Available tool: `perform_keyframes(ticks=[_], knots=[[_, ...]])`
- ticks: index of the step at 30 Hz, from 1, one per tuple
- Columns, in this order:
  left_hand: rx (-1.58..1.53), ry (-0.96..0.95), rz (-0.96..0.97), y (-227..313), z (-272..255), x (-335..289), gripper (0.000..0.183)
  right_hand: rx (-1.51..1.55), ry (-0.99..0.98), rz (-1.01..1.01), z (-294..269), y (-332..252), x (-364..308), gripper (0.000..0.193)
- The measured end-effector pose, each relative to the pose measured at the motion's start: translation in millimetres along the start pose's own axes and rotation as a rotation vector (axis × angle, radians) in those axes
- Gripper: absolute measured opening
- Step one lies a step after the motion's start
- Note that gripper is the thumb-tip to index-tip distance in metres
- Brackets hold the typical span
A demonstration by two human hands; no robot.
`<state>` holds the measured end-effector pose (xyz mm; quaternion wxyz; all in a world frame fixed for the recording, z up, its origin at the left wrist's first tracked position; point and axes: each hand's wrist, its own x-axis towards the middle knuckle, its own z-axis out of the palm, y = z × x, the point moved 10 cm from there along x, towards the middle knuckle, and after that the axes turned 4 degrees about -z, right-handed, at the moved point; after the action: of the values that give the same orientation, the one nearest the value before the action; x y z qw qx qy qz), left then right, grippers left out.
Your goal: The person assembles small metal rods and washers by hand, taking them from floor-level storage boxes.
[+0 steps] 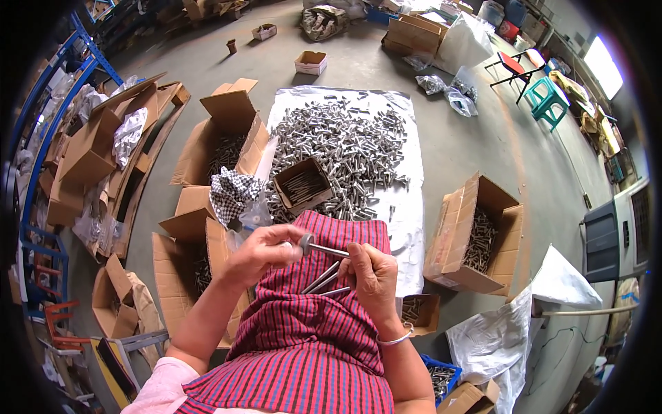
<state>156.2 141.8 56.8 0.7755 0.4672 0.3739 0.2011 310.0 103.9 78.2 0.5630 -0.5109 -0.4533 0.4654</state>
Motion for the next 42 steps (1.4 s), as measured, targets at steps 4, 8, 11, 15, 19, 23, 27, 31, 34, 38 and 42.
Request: perform_keyframes(ticks=[4,8,11,15,19,23,27,31,34,38,42], knots=[[-0.182,0.014,0.127,17.7,1.5,-2.6,0.035,0.058,0.032,0.053,-2.6,3.3,0.2,0.043],[0.030,0.013,0.073,7.3,1.0,2.7,0.044,0.019,0.001,-0.006,0.4,-0.5,2.3,0.043],[-0.085,0.050,0.189,26.2,4.4,-5.0,0.040,0.047,0.009,0.016,1.4,-2.0,2.9,0.042],[-0.058,-0.073,0.051,3.6,1.0,2.7,0.047,-0.018,-0.030,0.014,4.8,2.5,3.6,0.043],[-0.050,0.029,0.194,28.4,8.1,-6.0,0.046,0.074,0.009,0.072,3.0,9.0,2.3,0.041],[-0.053,-0.036,-0.051,-3.4,3.0,2.1,0.049,0.037,-0.001,0.054,4.6,8.7,2.2,0.042],[0.006,0.029,0.228,30.0,13.4,-2.7,0.043,0.098,0.046,0.079,1.0,9.8,3.6,0.042],[-0.021,-0.048,-0.016,-1.0,6.9,5.8,0.047,0.036,0.011,0.072,2.1,10.3,3.2,0.042],[-0.058,0.009,0.201,23.3,11.1,1.6,0.045,0.065,0.024,0.091,0.5,12.6,3.0,0.042],[-0.096,-0.050,-0.059,-10.8,0.5,9.8,0.044,0.036,-0.001,0.061,3.9,9.7,3.5,0.042],[-0.050,0.042,0.234,25.7,10.4,0.1,0.042,0.045,0.005,0.074,2.1,11.4,1.7,0.042]])
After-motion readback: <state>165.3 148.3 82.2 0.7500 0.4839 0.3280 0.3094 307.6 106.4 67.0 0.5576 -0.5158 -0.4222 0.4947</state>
